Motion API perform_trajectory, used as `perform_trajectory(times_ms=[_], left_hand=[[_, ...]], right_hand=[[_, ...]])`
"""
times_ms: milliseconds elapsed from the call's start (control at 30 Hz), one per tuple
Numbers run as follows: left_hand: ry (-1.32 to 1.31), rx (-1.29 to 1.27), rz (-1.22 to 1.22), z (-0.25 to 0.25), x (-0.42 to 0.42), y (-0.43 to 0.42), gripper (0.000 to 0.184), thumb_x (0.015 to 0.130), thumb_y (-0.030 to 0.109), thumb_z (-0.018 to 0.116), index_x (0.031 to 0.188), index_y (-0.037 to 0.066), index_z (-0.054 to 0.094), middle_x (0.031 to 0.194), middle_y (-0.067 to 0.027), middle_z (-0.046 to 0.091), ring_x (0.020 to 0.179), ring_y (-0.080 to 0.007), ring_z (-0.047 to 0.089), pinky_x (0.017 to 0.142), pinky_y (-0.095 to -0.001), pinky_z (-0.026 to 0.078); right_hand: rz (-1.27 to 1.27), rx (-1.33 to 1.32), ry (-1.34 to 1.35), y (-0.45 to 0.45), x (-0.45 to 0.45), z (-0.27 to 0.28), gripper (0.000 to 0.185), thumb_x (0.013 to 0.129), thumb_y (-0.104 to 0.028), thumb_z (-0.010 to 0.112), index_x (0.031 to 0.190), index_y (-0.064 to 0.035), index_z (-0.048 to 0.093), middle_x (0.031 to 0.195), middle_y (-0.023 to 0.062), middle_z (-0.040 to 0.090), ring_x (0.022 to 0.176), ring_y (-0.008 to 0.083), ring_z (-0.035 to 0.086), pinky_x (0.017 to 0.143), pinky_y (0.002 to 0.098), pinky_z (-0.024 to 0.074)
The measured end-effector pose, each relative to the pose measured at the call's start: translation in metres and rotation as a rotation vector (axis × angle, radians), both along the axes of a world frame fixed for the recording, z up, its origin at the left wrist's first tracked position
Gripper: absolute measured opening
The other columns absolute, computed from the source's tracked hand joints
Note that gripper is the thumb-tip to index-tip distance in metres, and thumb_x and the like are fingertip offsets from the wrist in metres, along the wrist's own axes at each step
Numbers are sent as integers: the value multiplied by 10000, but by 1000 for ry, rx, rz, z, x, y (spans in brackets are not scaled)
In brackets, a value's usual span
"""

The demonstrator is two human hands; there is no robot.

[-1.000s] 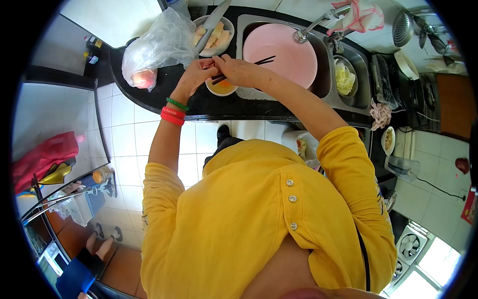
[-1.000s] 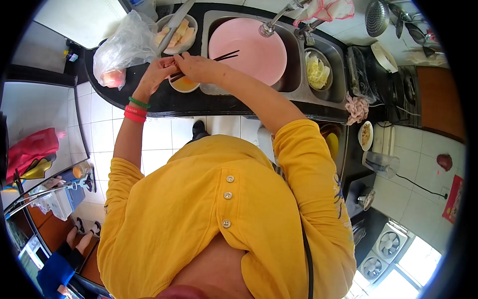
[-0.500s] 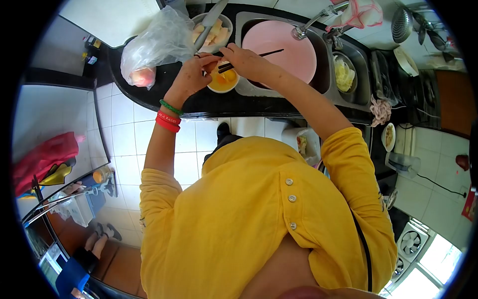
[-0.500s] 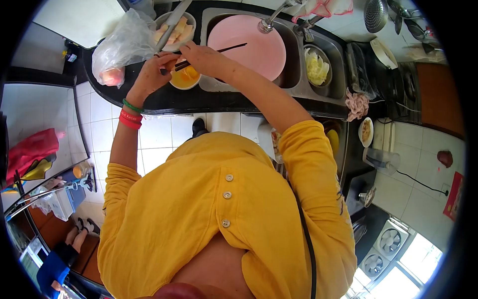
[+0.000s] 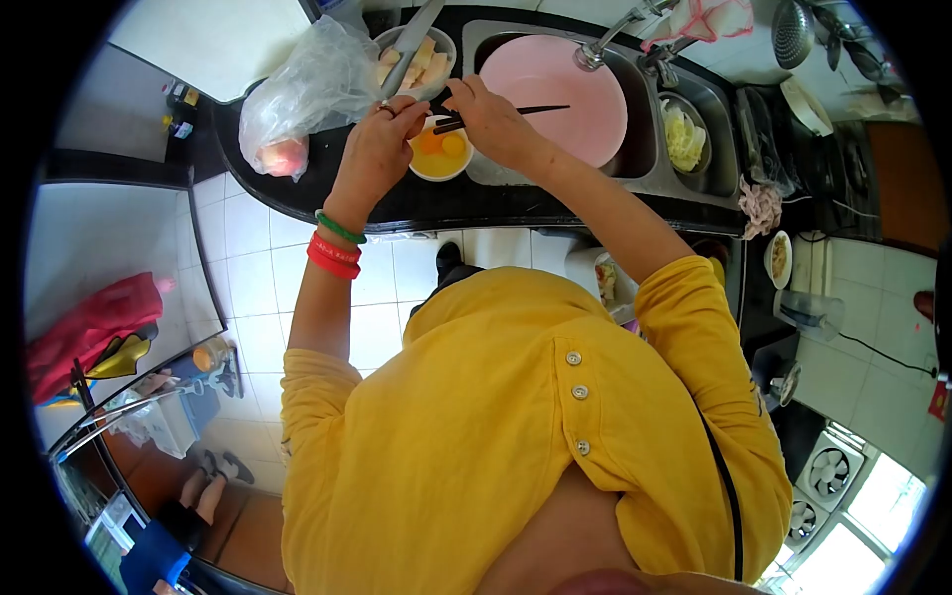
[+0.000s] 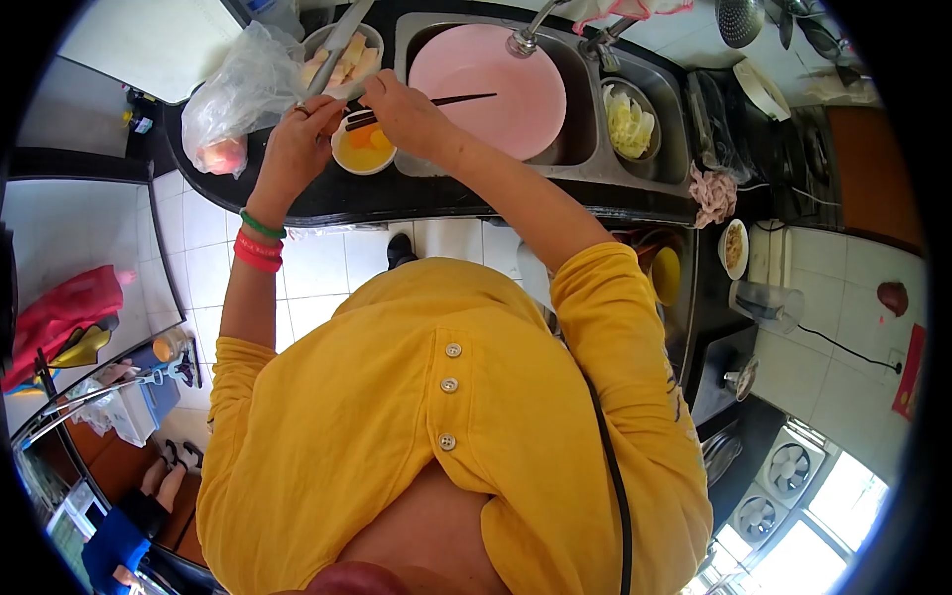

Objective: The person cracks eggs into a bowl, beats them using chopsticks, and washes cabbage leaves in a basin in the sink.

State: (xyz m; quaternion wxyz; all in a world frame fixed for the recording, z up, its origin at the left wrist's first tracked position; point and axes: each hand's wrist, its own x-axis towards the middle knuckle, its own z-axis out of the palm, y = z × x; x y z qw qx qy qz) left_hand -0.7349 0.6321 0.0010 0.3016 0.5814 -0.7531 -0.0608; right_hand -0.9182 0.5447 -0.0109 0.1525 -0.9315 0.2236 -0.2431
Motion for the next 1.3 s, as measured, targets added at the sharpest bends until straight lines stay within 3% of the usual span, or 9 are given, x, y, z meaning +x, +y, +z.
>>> perform_trajectory(times_ms=[300,400,733,867,967,1033,1133,1233,1300], left_hand=[[87,-40,198,-4,-20,2,433,675,-12,604,1095,88,607,1085,-81,604,942,-311,587,814,-362,484],[99,-23,223,-14,-31,5,419,667,-17,599,1077,69,607,1060,-92,607,942,-318,582,817,-373,482],[-53,-125,271,-27,-68,-36,376,687,53,652,1059,60,602,1015,-147,610,887,-348,587,787,-410,473],[-6,-157,410,-32,-65,-55,398,694,57,686,1078,22,584,987,-150,620,882,-292,607,791,-367,482],[1164,262,406,-50,-78,-64,368,788,23,684,1112,-57,529,1014,-98,612,897,-163,602,805,-258,486],[1246,311,304,-37,-117,-69,378,792,18,679,1128,-52,520,1012,-98,612,892,-166,604,803,-254,485],[1388,401,143,-25,-173,-78,384,802,26,677,1143,-41,514,1006,-92,611,890,-168,603,808,-254,480],[1165,390,194,-25,-230,-92,388,784,41,693,1134,-15,536,1005,-92,612,898,-175,600,800,-281,492],[932,398,31,-14,-277,-95,429,754,25,706,1146,-15,536,1028,-97,605,900,-174,597,798,-279,497]], right_hand=[[-145,55,-131,4,-4,-7,184,827,-33,521,983,18,436,955,193,488,828,372,568,681,414,501],[-183,97,-104,2,-9,-4,290,811,-12,521,1091,27,454,988,188,518,859,365,579,711,410,501],[-233,69,2,-36,-21,-18,182,810,-76,527,958,29,513,996,182,515,951,330,571,749,385,494],[-292,165,75,-48,-20,-27,210,774,-100,580,933,38,574,953,198,545,808,333,619,690,379,515],[-322,205,-78,-61,-31,-39,252,740,-158,627,889,45,630,907,236,586,707,356,641,632,388,532],[-318,585,28,-61,-64,12,271,792,-205,596,912,36,616,906,240,594,814,374,611,740,422,488],[-358,602,1,-68,-114,20,357,784,-296,609,891,43,634,875,253,607,813,385,604,736,424,482],[-450,346,-257,-65,-178,0,488,747,-425,647,927,28,608,860,225,612,776,392,588,727,415,480],[-592,490,-248,-45,-235,12,497,731,-436,678,914,16,584,818,193,614,751,369,590,707,395,480]])
